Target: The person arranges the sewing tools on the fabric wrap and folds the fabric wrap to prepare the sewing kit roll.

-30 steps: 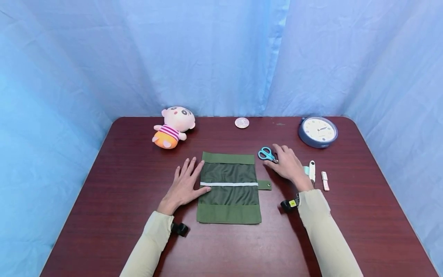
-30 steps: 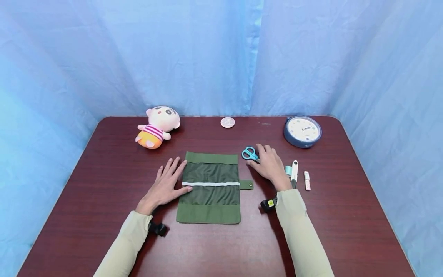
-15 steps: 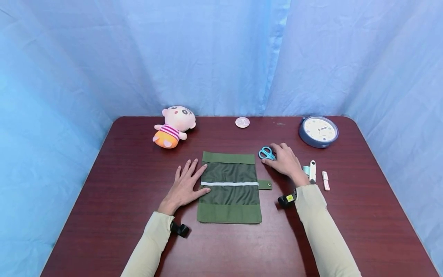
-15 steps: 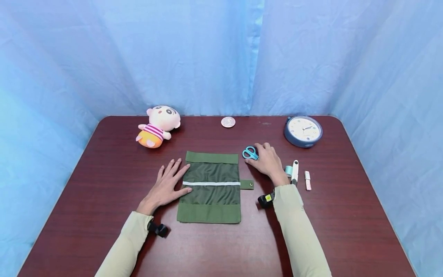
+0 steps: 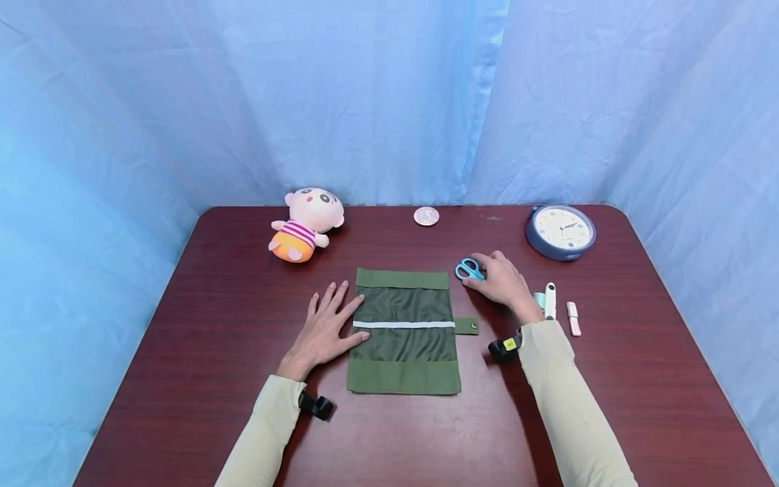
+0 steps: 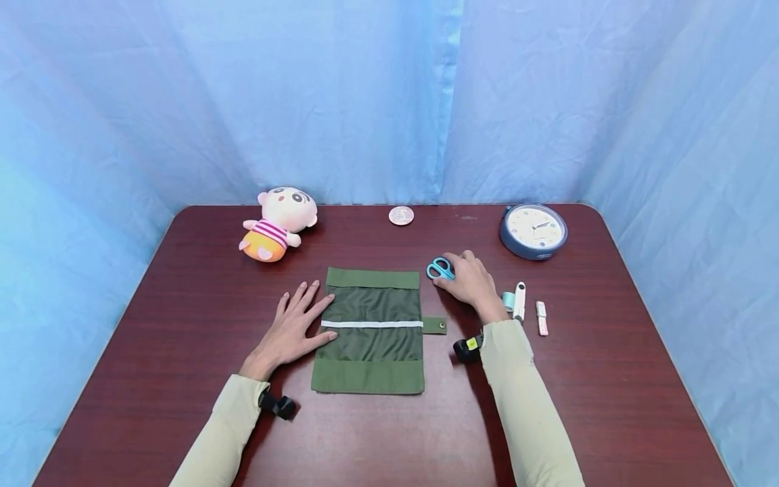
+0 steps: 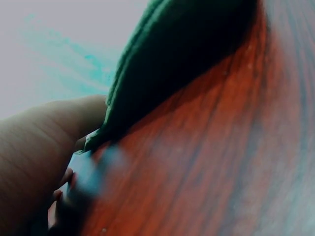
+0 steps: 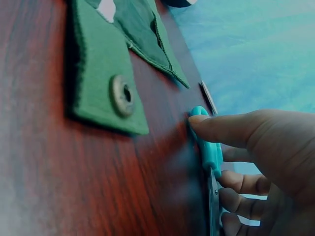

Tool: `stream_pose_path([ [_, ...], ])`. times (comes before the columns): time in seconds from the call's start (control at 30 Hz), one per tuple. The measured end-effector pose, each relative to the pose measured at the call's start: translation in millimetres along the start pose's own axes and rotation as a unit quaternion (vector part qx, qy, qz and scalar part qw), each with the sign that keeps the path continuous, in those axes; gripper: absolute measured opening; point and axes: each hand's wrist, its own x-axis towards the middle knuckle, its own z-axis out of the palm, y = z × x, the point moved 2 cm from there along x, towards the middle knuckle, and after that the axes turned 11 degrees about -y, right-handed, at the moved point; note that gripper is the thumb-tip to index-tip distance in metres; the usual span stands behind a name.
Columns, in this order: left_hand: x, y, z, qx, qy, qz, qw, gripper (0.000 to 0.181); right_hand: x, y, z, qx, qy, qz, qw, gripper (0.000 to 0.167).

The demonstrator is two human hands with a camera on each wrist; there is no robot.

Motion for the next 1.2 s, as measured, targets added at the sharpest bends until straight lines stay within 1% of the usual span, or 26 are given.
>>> stream_pose_path([
  [0.13,0.3,0.1,0.1,0.0,0.001,0.001,1.0,0.077,0.4,-0.4,-0.8,0.013,0.001,0.003,0.9999,0.06],
  [0.33,0.7,0.1,0.3,0.003,-0.001,0.0,1.0,0.077,0.9,0.3,0.6,0.03,0.019,0.01,0.9993,0.058],
  [0.5,1.0,-0.2,1.0,0.003,-0.004,-0.003,1.0,0.078,0.1,-2.1,0.0,0.042,0.034,0.008,0.9985,0.057],
  [0.7,0.4,0.0,1.2,0.005,-0.005,-0.004,1.0,0.077,-1.6,-5.2,-1.8,0.046,0.035,0.006,0.9983,0.057],
  [0.83,0.0,0.7,0.5,0.002,-0.002,-0.003,1.0,0.077,-1.6,-6.1,-2.6,0.051,0.032,-0.004,0.9982,0.056],
  [1.2,-0.2,0.5,-0.2,0.004,-0.003,-0.004,1.0,0.077,1.3,-0.8,-3.8,0.079,0.026,-0.052,0.9952,0.05],
])
